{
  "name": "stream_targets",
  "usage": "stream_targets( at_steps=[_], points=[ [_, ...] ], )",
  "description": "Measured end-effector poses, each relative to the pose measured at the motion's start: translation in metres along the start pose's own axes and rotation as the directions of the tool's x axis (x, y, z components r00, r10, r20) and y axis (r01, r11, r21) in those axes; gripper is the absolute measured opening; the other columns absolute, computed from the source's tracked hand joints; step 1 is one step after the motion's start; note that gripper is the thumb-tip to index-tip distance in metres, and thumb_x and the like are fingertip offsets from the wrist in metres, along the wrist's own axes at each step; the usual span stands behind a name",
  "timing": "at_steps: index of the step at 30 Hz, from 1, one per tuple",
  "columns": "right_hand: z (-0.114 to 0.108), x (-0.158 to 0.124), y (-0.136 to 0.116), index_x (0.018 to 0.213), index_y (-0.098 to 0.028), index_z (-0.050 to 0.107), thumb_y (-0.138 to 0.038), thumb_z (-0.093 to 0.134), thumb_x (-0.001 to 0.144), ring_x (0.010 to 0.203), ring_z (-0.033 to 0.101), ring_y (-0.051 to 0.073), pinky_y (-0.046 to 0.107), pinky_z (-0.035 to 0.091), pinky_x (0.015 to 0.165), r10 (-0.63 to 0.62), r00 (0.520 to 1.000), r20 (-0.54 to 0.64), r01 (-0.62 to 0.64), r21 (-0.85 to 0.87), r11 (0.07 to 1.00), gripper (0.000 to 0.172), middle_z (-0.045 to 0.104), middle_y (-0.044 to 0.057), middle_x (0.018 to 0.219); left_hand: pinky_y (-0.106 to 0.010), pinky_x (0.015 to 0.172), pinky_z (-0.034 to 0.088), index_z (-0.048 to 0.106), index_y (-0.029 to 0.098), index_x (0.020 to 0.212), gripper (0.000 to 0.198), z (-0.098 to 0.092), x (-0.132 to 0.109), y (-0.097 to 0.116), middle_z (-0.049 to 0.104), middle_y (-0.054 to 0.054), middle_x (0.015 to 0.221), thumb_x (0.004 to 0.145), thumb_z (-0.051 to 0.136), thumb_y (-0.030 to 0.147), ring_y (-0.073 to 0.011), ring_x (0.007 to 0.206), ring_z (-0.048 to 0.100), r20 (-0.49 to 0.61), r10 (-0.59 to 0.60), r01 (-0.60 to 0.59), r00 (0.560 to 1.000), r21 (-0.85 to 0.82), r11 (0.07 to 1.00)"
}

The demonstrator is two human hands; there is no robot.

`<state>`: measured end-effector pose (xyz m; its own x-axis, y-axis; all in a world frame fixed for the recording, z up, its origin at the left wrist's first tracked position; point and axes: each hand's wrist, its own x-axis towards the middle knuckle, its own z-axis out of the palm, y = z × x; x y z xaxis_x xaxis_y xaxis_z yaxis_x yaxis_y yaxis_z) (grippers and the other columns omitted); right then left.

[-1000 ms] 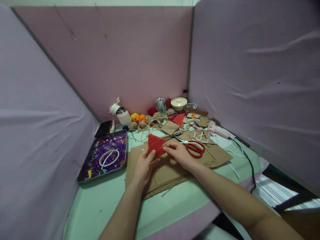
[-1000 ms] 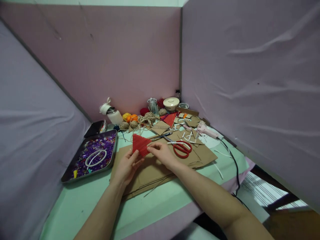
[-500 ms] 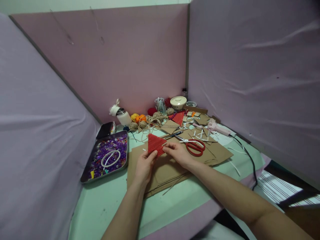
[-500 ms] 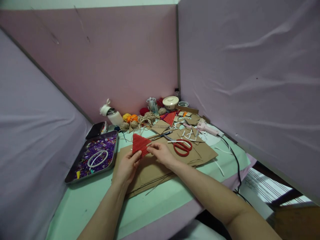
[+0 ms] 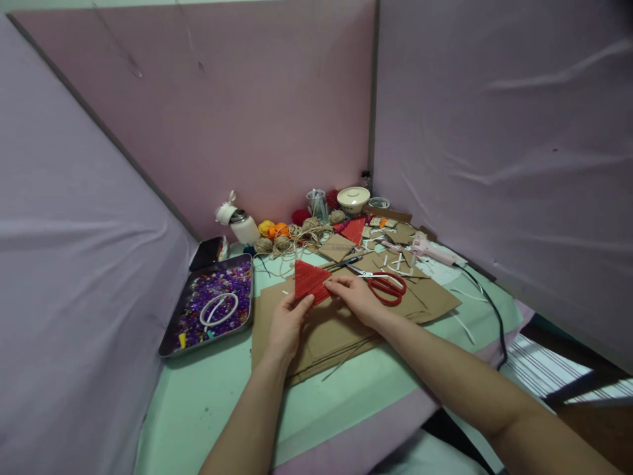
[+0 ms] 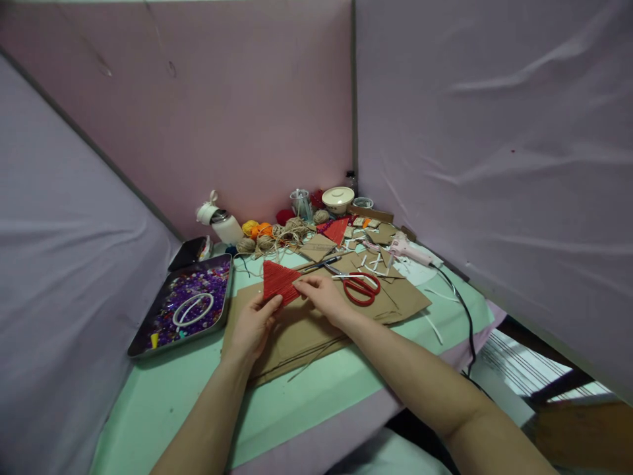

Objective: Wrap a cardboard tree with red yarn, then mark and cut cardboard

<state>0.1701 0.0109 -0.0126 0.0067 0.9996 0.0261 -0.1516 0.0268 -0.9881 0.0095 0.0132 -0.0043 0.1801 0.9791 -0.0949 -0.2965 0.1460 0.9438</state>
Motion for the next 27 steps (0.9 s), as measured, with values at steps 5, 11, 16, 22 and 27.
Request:
stream_targets(
  at_steps=[5,11,16,22,27],
  points=[
    [-0.001,-0.001,-0.002,0.064,-0.016,0.06,-0.04,0.067,0.07,0.049,0.043,0.008,0.019,0.033,0.046,0.057,0.998,0.041,-0.059,0.068,0.996,0.025,0.05,-0.005,0.056,-0.029,0.079,0.045,0.067,0.015,0.097,0.034,-0.006,0.003,-0.004,0.069,-0.009,0.097,0.067,0.074,0.029,-0.0169,0.082,0.061,0.053,0.022,-0.025,0.998,0.053,0.998],
    [-0.004,0.004,0.004,0.072,-0.014,0.067,-0.041,0.071,0.067,0.053,0.046,0.008,0.019,0.035,0.05,0.075,0.99,0.116,-0.095,0.174,0.98,0.027,0.056,-0.002,0.06,-0.026,0.076,0.045,0.068,0.014,0.094,0.034,-0.003,0.001,0.001,0.069,-0.009,0.098,0.064,0.076,0.029,-0.0175,0.085,0.061,0.048,-0.007,0.005,0.999,0.03,1.0],
    [-0.01,0.005,-0.004,0.09,-0.019,0.068,-0.044,0.071,0.068,0.069,0.057,0.012,0.021,0.042,0.06,0.062,0.98,0.19,-0.116,0.287,0.951,0.034,0.066,0.003,0.084,-0.023,0.068,0.045,0.069,0.016,0.09,0.029,0.002,-0.007,0.011,0.069,-0.008,0.093,0.065,0.077,0.027,-0.013,0.075,0.06,0.163,-0.161,0.176,0.973,-0.082,0.981],
    [-0.008,-0.009,-0.018,0.104,-0.02,0.064,-0.036,0.074,0.07,0.086,0.06,0.015,0.028,0.045,0.079,-0.008,0.861,0.508,-0.247,0.433,0.867,0.038,0.065,0.006,0.102,-0.024,0.064,0.046,0.069,0.015,0.088,0.028,0.002,-0.018,0.009,0.067,-0.007,0.079,0.064,0.078,0.026,-0.0127,0.065,0.06,0.423,-0.372,0.428,0.826,-0.041,0.903],
    [-0.004,-0.008,-0.016,0.085,-0.017,0.064,-0.034,0.079,0.063,0.067,0.059,0.011,0.023,0.045,0.065,0.009,0.911,0.411,-0.222,0.473,0.852,0.032,0.065,0.001,0.077,-0.023,0.068,0.048,0.069,0.013,0.087,0.025,0.004,-0.017,0.007,0.068,-0.008,0.082,0.067,0.076,0.026,-0.0129,0.07,0.062,0.455,-0.408,0.459,0.791,-0.003,0.888]
  ],
)
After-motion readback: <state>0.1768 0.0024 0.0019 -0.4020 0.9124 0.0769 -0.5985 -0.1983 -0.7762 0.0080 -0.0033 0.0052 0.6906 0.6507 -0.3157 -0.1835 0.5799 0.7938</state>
